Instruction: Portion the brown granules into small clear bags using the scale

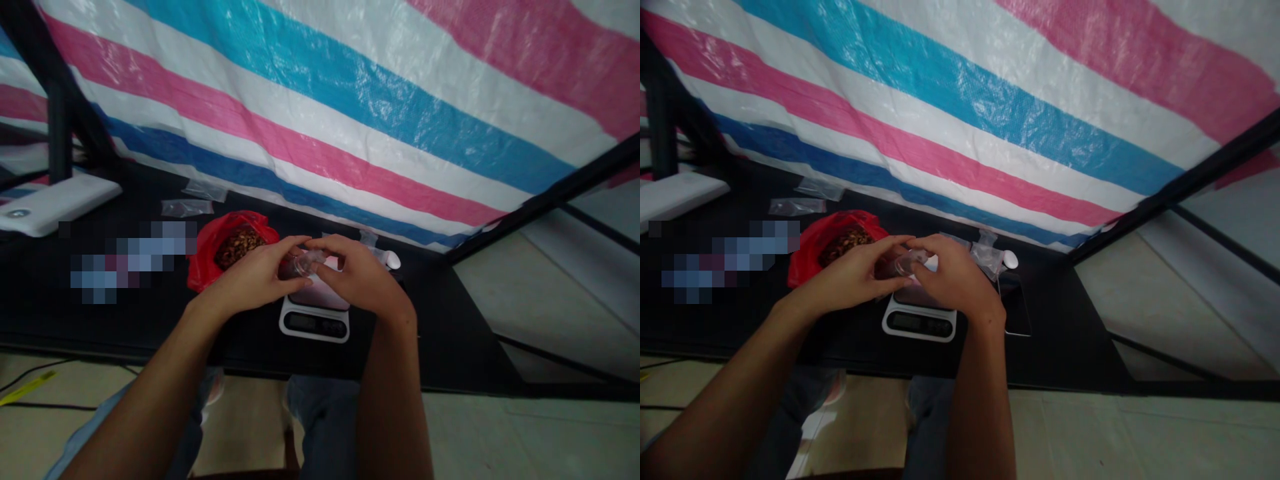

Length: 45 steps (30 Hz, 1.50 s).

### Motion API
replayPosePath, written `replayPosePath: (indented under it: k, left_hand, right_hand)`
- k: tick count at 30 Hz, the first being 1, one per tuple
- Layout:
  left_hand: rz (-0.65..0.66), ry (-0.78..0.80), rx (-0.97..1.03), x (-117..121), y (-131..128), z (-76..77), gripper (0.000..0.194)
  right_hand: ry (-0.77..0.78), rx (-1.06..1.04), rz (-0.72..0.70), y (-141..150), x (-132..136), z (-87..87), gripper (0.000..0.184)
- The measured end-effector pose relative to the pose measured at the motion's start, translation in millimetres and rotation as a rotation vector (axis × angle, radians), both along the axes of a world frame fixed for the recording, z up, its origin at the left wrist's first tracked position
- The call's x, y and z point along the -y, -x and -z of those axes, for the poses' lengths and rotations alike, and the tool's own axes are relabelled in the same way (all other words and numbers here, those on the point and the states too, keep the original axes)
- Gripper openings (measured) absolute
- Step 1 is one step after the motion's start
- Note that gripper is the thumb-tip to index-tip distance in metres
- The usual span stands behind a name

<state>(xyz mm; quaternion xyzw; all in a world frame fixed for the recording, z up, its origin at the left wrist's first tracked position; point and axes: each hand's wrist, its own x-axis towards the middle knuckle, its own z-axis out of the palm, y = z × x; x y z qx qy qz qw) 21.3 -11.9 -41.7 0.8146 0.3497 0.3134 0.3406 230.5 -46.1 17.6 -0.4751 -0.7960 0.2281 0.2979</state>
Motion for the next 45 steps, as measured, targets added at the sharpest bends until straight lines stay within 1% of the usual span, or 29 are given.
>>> replayPosePath:
  k: [4, 7, 11, 15, 17, 19, 20, 21, 22, 25, 27, 29, 31, 32, 35, 38, 39, 42, 45]
  left_hand:
    - [-0.020, 0.021, 0.017, 2, 2, -5.2, 0.073]
    - [-0.045, 0.003, 0.022, 2, 3, -6.3, 0.074]
    - [-0.062, -0.017, 0.028, 2, 3, -4.2, 0.076]
    - [-0.072, 0.000, 0.023, 1, 3, -0.2, 0.076]
    - [-0.075, 0.024, 0.030, 0, 2, 1.9, 0.076]
    - [-0.078, 0.055, 0.029, -1, 3, 3.5, 0.079]
    - [-0.075, 0.070, 0.022, -2, 4, 3.9, 0.080]
    - [-0.070, 0.084, 0.011, -2, 6, 4.1, 0.081]
    - [-0.061, 0.098, -0.003, -2, 8, 4.2, 0.082]
    - [-0.007, 0.166, -0.018, -3, 16, 4.1, 0.083]
    - [0.020, 0.215, -0.010, -4, 20, 4.6, 0.078]
    - [0.015, 0.235, 0.004, -5, 22, 5.8, 0.067]
    - [-0.003, 0.222, 0.045, -7, 21, 6.8, 0.056]
    - [-0.009, 0.216, 0.081, -7, 20, 7.0, 0.051]
    - [-0.014, 0.214, 0.204, -6, 15, 5.5, 0.038]
    - [-0.031, 0.224, 0.265, -3, 11, 0.8, 0.037]
    - [-0.034, 0.228, 0.273, -2, 11, -1.1, 0.039]
    - [-0.016, 0.251, 0.308, 1, 12, -6.6, 0.041]
    - [0.013, 0.273, 0.367, 3, 17, -10.8, 0.040]
  right_hand:
    - [0.000, -0.065, 0.046, 2, 0, -1.0, 0.030]
    - [-0.018, -0.072, 0.079, 2, 0, -0.4, 0.030]
    - [-0.008, -0.085, 0.083, 1, 0, -0.1, 0.028]
    - [0.027, -0.118, 0.072, -3, 0, 1.4, 0.023]
    - [0.069, -0.152, 0.078, -9, 0, 4.5, 0.030]
    - [0.105, -0.161, 0.106, -16, -1, 9.1, 0.045]
    - [0.115, -0.145, 0.124, -20, -1, 11.8, 0.051]
    - [0.122, -0.112, 0.135, -23, -2, 14.6, 0.053]
    - [0.127, -0.065, 0.140, -26, -3, 17.5, 0.050]
    - [0.149, 0.082, 0.150, -32, -8, 26.5, 0.033]
    - [0.181, 0.145, 0.172, -33, -10, 31.2, 0.029]
    - [0.210, 0.165, 0.190, -33, -11, 33.0, 0.035]
    - [0.202, 0.135, 0.182, -30, -10, 30.1, 0.042]
    - [0.177, 0.097, 0.169, -27, -8, 27.0, 0.042]
    - [0.072, -0.023, 0.089, -15, -3, 14.4, 0.029]
    - [0.034, -0.066, 0.006, -2, -1, 4.7, 0.010]
    - [0.030, -0.080, -0.008, 2, -1, 2.9, 0.007]
    - [0.006, -0.146, -0.019, 6, -2, 0.2, 0.008]
    - [0.002, -0.195, 0.010, 3, -1, -1.2, 0.011]
